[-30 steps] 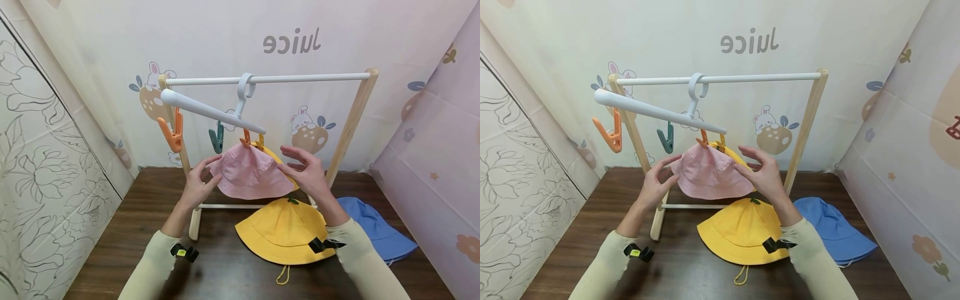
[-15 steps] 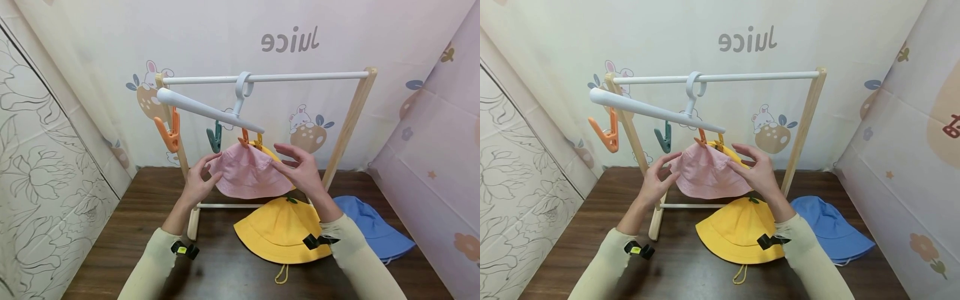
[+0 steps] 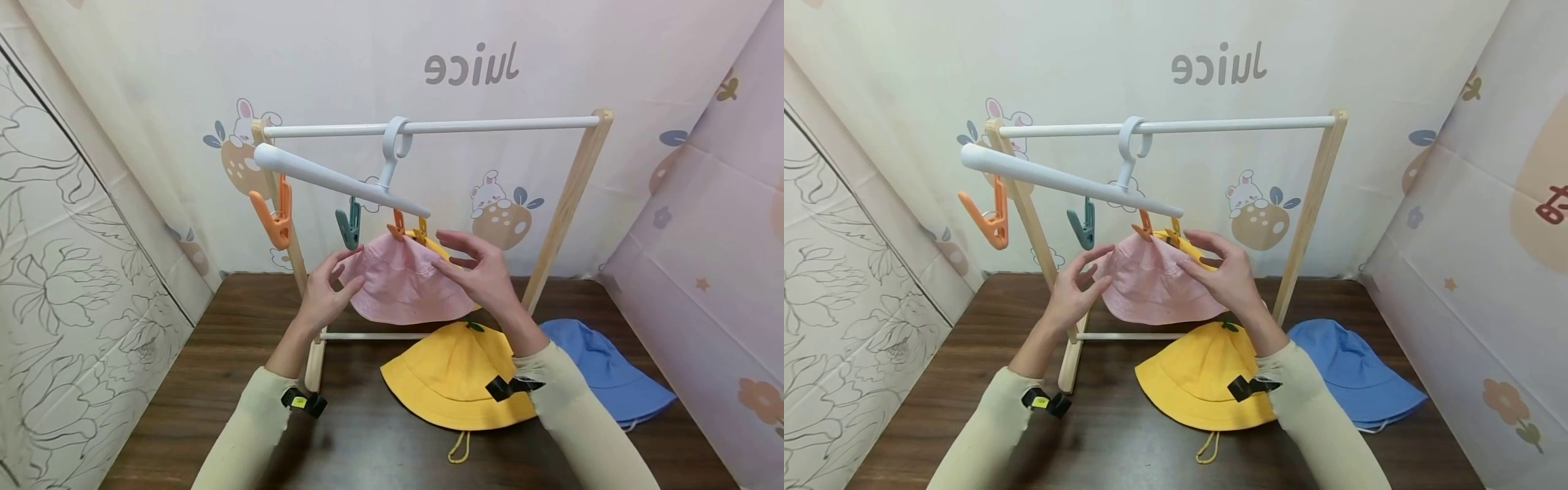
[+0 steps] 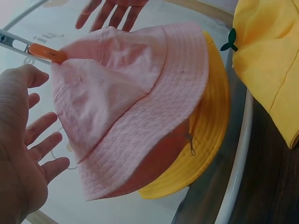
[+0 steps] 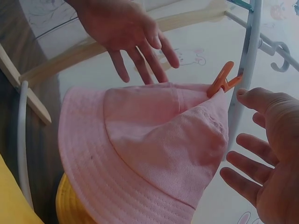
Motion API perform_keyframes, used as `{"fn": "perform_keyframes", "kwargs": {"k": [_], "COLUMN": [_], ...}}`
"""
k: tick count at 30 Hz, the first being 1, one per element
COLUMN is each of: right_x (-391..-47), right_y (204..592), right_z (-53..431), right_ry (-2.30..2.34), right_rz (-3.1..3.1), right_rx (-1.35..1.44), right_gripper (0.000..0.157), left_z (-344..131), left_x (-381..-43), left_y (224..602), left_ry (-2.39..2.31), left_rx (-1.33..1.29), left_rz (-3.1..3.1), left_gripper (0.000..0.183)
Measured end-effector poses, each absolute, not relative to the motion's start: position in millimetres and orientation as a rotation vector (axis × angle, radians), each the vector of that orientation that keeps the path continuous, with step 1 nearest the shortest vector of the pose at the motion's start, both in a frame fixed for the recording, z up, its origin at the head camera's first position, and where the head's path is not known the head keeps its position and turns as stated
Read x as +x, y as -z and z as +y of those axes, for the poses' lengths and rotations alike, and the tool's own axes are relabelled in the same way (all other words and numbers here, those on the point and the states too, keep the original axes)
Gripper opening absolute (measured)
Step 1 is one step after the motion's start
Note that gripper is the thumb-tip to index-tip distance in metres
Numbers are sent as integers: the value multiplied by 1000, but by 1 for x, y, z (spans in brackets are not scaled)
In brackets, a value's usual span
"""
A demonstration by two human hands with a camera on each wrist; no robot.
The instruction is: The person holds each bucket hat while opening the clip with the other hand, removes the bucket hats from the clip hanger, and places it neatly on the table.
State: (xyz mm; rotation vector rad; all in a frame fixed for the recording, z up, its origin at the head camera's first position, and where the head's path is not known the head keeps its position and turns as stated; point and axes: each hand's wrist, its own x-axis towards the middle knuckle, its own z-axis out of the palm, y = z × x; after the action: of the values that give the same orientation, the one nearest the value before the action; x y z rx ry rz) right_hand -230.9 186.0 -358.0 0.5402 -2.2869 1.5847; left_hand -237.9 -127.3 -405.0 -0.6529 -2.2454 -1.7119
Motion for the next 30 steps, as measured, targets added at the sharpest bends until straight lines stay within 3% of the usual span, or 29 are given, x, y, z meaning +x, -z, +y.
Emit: {"fn": "perform_keyframes", "kwargs": {"k": [30], "right_x": [-243], "right_y": [347], "right_z": [166], "right_ry": [-1621], "right_rz": [-2266], "right_rx": [652], "right_gripper": [53], "left_z": [-120], "left_x": [-255], "left_y": [400], "left_ry": [1732], "left_rx": [-637], "left_rz": [-2252], "left_gripper": [57]}}
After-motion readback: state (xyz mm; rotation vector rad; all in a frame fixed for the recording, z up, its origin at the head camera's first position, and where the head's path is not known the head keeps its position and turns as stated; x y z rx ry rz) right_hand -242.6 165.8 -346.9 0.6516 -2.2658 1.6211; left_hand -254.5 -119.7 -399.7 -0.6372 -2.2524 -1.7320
